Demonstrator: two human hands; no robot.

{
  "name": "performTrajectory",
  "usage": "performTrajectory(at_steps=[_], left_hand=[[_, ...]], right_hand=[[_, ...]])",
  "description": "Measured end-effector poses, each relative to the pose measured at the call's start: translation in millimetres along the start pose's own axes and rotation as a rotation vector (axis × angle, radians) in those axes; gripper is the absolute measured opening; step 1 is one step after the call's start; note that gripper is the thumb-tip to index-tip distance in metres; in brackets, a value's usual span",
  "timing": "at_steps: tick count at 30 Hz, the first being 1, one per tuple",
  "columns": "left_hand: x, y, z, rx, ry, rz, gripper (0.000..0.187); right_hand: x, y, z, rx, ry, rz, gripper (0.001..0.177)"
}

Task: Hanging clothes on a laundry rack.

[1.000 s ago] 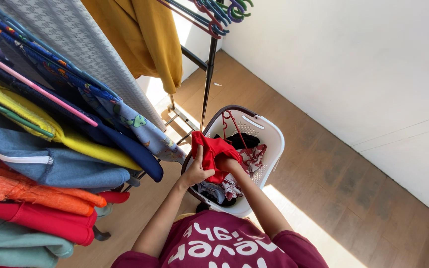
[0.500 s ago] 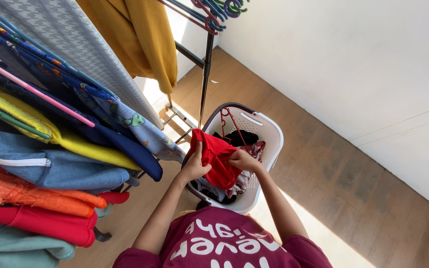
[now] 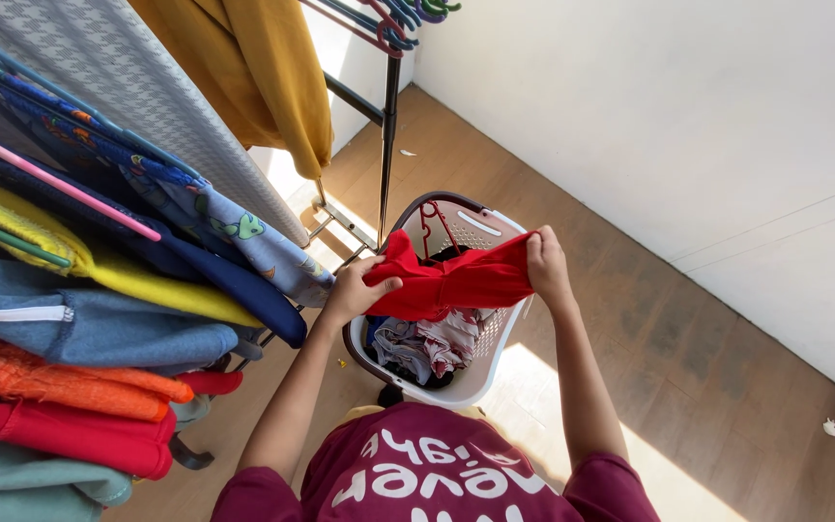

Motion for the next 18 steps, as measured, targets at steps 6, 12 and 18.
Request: performTrajectory(at_steps=[6,12,18], left_hand=[[-40.9,-9.4,-32.4,-0.09,0.12,-0.472,0.042],[5.1,4.5,-48.7,0.203,-0.422,-0.646,0.025],[88.5,23.8,-126.9,0.655,0.018,-0.17,0.052]], right_hand=[[-26.5,-37.0,-43.3,0.113,-0.08,0.307,0.031],[-15.2,-8.8,43.6,0.422,-0.816,0.289,0.011],[31.8,3.9,102.2,0.357,-1.068,0.469,0.018]])
Point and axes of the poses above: each hand's wrist, its own y-axis away from the middle knuckle, its own x-axis out of the palm, z = x × y, the point moved 5 cm from there along -y, towards the middle knuckle, and after that the axes turned 7 degrees about -x, right-handed, at the moved point
